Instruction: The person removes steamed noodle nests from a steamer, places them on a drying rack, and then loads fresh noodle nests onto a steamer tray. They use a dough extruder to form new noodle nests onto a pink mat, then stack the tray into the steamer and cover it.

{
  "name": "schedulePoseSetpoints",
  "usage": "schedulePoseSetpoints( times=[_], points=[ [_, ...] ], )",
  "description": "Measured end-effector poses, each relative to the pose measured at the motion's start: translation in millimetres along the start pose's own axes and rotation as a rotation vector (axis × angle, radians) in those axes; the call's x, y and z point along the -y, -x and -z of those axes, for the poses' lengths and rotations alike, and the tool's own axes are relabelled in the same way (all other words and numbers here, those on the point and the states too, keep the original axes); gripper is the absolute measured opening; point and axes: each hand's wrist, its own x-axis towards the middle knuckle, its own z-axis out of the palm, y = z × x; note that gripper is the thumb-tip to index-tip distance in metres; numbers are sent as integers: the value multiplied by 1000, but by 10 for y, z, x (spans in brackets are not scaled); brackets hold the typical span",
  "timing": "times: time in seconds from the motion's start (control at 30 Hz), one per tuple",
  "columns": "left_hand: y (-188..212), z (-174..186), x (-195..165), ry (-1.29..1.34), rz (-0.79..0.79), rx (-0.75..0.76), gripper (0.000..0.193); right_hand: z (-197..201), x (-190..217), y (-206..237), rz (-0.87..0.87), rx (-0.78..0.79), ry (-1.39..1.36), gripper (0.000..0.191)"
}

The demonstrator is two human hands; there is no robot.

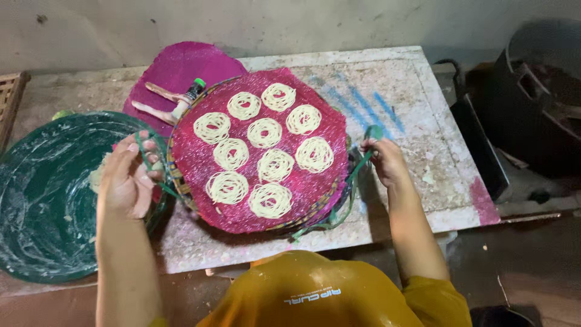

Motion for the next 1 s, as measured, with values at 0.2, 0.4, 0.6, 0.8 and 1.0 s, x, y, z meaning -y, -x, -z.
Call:
schedulePoseSetpoints(
  times=[0.2, 0.4, 0.6, 0.8, 1.0],
  points=[
    [-221, -180, -55, -96, -32, -93, 14, 184, 1294, -225, 121, 66, -522, 20],
    [-514, -471, -45, -245, 0, -259, 9, -93, 2486, -510, 239, 282, -309, 27],
    [-549, -1072, -99, -208, -89, -242, 10, -823, 2854, -269, 263, 642, 126, 36],
    [-181, -1884, -295, -420, -116, -179, 17, -618, 3187, 220, 378, 575, 236, 35],
    [452, -2827, -576, -696, -298, 52, 19, 701, 3903, 941, 615, 489, 269, 33]
  ],
)
